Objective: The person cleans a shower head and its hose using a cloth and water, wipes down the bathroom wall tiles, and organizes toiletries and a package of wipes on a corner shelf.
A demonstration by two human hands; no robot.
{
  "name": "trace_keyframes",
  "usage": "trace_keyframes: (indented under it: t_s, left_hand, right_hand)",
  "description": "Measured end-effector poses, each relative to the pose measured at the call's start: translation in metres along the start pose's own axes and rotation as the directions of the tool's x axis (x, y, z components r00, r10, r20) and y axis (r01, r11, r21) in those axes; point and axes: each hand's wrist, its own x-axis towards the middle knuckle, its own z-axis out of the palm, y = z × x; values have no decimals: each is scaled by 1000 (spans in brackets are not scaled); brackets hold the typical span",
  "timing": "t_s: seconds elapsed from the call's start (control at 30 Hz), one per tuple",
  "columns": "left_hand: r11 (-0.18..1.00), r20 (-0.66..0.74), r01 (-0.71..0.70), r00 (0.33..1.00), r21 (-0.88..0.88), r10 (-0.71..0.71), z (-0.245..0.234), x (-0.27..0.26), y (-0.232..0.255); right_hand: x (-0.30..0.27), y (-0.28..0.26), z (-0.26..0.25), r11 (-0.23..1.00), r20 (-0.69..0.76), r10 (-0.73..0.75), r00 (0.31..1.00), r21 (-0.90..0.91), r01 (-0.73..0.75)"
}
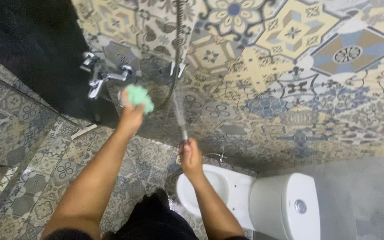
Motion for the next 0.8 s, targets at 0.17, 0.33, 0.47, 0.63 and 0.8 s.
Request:
trace_keyframes:
  t_s: [0.17,0.33,0.47,0.63,0.8]
  left_hand:
    - [951,-144,-22,987,307,70,104,111,12]
    - [655,-28,-251,922,713,385,127,100,17]
    - [748,-205,-11,959,664,196,134,114,21]
    - [705,-145,-160,925,691,352,132,102,-6]
    - [721,-30,-229,944,654,327,100,89,-17]
  right_hand:
    - [12,15,-33,997,77,68,995,34,-71]
    - [27,26,-66,998,101,43,994,31,-47]
    - [44,29,-66,997,89,65,994,-38,-61]
    - [56,23,-46,1000,147,-5,989,18,2]
    - [54,16,-28,993,134,-88,987,-61,97]
